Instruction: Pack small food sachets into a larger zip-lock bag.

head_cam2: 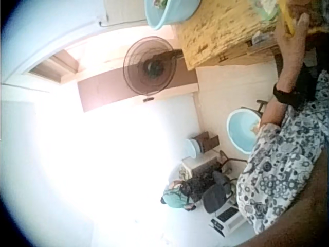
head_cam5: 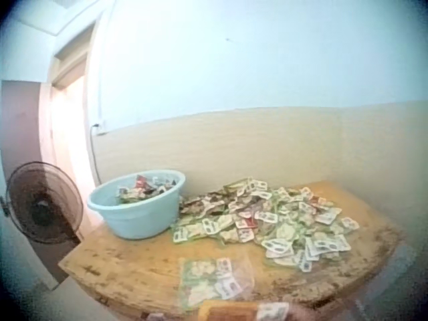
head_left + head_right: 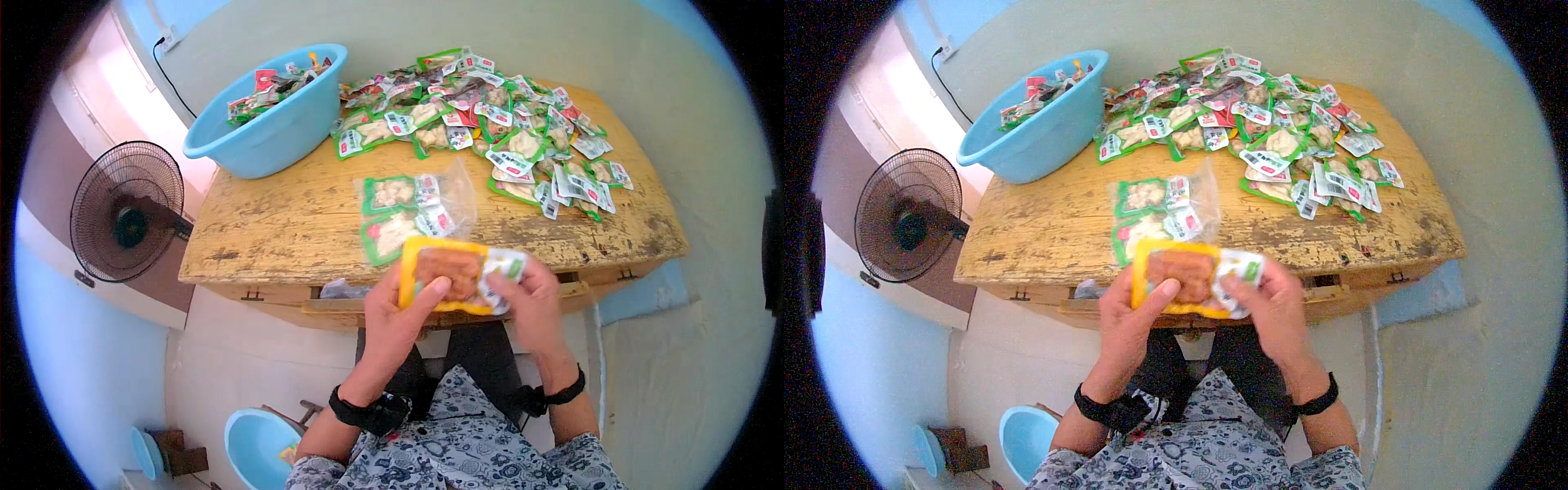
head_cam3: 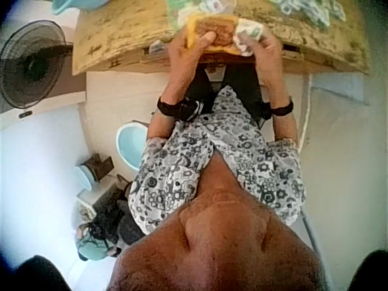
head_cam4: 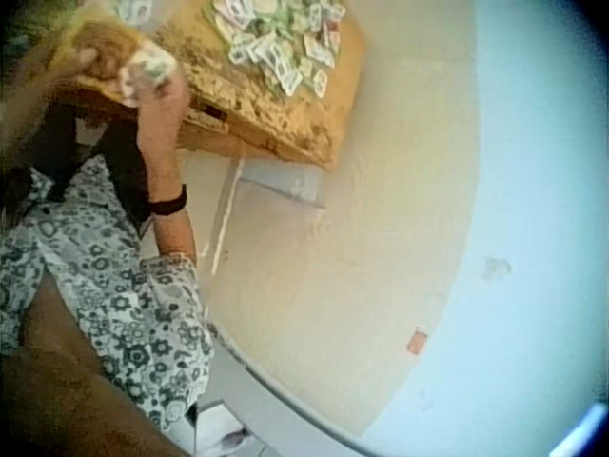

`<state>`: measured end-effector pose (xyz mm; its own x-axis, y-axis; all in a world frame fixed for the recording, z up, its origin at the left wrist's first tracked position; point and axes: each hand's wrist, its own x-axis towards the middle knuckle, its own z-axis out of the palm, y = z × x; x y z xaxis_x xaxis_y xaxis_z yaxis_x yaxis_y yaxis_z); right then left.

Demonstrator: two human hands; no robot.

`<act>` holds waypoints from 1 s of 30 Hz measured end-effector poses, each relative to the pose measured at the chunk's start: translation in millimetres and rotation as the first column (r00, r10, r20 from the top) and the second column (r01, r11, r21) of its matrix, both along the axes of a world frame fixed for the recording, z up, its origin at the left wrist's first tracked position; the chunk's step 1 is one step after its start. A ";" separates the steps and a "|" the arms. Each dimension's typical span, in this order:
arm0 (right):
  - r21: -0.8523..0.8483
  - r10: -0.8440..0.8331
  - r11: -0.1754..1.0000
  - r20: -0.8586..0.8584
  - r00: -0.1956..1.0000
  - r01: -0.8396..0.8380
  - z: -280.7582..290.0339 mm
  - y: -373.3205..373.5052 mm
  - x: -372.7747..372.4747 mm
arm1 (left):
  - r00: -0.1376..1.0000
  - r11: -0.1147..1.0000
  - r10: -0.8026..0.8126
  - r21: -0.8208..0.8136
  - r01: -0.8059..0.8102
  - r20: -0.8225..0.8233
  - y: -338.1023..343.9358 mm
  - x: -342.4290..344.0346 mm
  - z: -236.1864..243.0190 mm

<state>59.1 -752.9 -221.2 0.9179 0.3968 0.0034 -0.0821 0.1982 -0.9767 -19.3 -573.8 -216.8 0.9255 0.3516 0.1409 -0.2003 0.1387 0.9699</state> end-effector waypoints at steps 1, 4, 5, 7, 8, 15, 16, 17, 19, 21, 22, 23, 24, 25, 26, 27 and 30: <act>0.038 -0.063 0.997 0.028 0.998 0.062 -0.8 -3.6 6.6 | 0.997 0.998 0.000 0.065 -0.005 0.077 0.3 5.4 -0.2; 0.063 -0.250 0.968 0.131 0.959 0.244 6.4 -20.7 34.0 | 0.996 0.979 0.077 0.187 -0.084 0.048 11.4 15.1 -2.9; 0.064 -0.249 0.968 0.131 0.960 0.242 9.0 -24.0 44.2 | 0.989 0.961 0.122 0.241 -0.138 0.081 14.6 17.8 -3.5; 0.151 -0.343 0.936 0.181 0.922 0.319 9.2 -28.8 65.5 | 0.985 0.934 0.153 0.315 -0.169 0.075 17.9 24.8 -0.5; 0.151 -0.345 0.935 0.181 0.921 0.320 9.1 -29.5 73.8 | 0.980 0.899 0.186 0.389 -0.200 0.074 18.2 29.0 2.6; 0.051 -0.204 0.979 0.161 0.966 0.199 -8.6 -4.6 94.5 | 0.967 0.720 0.236 0.652 -0.237 0.092 15.4 68.8 15.7; 0.052 -0.204 0.979 0.160 0.966 0.198 -8.1 -0.6 91.6 | 0.966 0.677 0.238 0.695 -0.242 0.104 14.5 73.7 13.1; 0.123 -0.163 0.981 0.098 0.982 0.151 -6.4 4.9 86.8 | 0.964 0.631 0.240 0.735 -0.246 0.116 13.7 76.9 11.6; 0.252 -0.069 0.966 0.010 0.998 0.065 -7.4 7.6 84.7 | 0.953 0.560 0.258 0.779 -0.283 0.160 10.5 81.9 9.3; 0.260 -0.048 0.964 -0.010 0.999 0.049 -8.9 6.6 84.8 | 0.941 0.486 0.271 0.814 -0.317 0.205 8.7 84.6 7.5; 0.269 -0.026 0.962 -0.029 0.999 0.033 -9.5 6.0 84.6 | 0.939 0.478 0.295 0.824 -0.305 0.176 8.3 85.5 6.8; 0.268 -0.027 0.963 -0.031 0.999 0.034 -9.1 5.7 83.6 | 0.936 0.470 0.320 0.833 -0.292 0.147 8.3 86.0 6.0; 0.264 0.001 0.964 -0.038 0.999 0.009 -7.4 6.3 82.0 | 0.936 0.470 0.320 0.833 -0.291 0.146 10.4 85.7 5.9; 0.261 0.030 0.965 -0.045 0.999 -0.017 -5.9 7.3 81.0 | 0.947 0.539 0.297 0.798 -0.270 0.120 13.7 84.7 5.8; 0.261 0.032 0.965 -0.046 0.998 -0.019 -4.9 9.0 80.7 | 0.957 0.605 0.273 0.757 -0.249 0.096 15.3 83.7 5.6; 0.256 0.007 0.967 -0.047 0.999 0.005 -5.8 8.5 81.7 | 0.959 0.610 0.267 0.754 -0.243 0.093 11.6 82.9 7.7; 0.196 0.017 0.980 -0.047 0.999 -0.007 -4.4 8.0 82.3 | 0.955 0.535 0.244 0.798 -0.278 0.169 -0.5 71.8 22.3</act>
